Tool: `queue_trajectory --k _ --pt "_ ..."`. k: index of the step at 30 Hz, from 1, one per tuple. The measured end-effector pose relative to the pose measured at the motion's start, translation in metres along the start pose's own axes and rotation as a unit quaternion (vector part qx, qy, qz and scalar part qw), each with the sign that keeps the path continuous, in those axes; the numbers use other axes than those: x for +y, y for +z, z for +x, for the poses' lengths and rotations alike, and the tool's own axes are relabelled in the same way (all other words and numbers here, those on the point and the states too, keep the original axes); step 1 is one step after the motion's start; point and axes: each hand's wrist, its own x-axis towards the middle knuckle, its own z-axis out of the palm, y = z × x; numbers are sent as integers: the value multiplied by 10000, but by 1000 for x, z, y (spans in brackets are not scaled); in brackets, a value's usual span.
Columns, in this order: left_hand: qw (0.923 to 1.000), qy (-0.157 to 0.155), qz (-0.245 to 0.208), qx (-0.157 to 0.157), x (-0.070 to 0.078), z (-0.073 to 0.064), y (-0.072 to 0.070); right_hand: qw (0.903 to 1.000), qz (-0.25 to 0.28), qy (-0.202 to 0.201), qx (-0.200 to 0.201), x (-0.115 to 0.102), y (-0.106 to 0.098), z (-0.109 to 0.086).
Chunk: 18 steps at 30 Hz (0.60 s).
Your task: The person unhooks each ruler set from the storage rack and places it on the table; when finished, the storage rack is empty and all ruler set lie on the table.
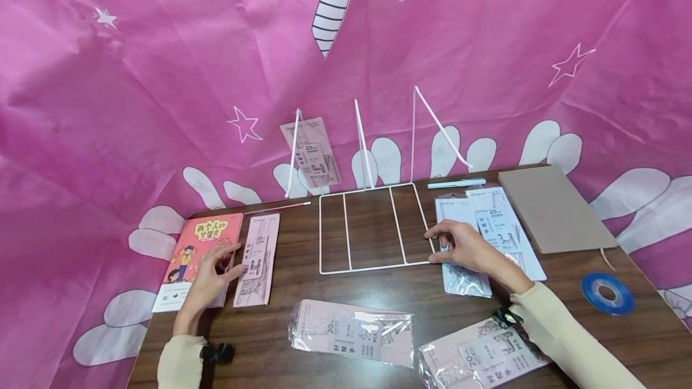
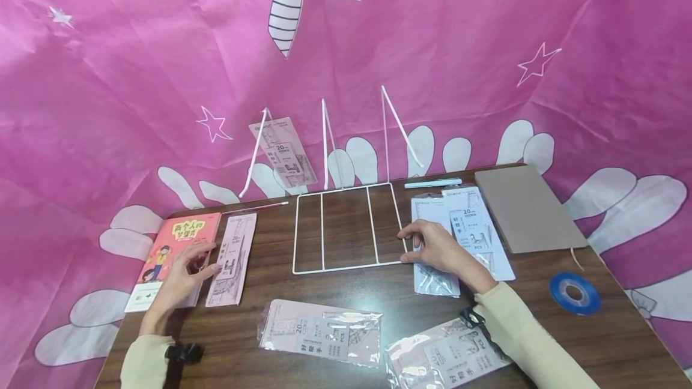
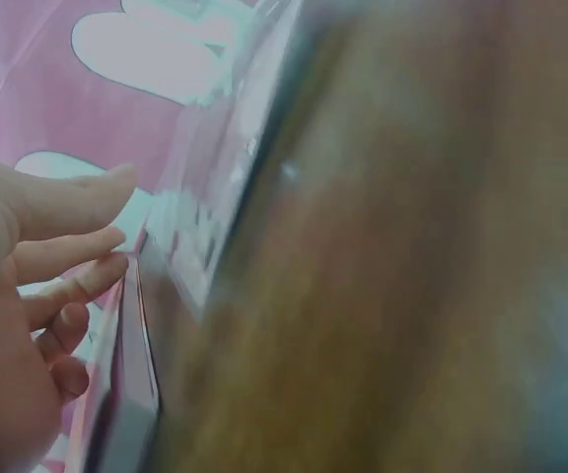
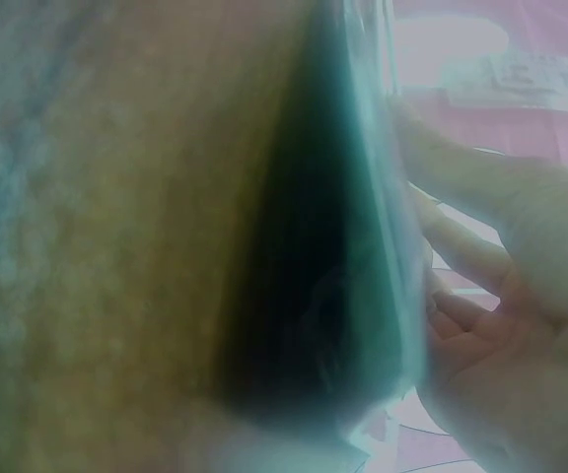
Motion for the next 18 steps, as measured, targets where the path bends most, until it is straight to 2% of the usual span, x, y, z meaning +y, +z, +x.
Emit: queue_trajectory --k 3,7,10,14,18 --pt "9997 -49 -217 53 8 7 1 10000 -35 67 -64 0 1 1" --pt "9979 -132 -596 197 23 24 8 10000 -41 41 -62 -1 -1 0" --pt "9936 6 -1072 345 31 44 20 10000 -20 12 -25 -1 -2 -1" --pt "9822 191 -1836 360 45 75 35 10000 -12 -25 10 -1 -1 -1" --pt "9750 282 -2190 249 61 103 46 10000 -49 -51 2 1 1 0"
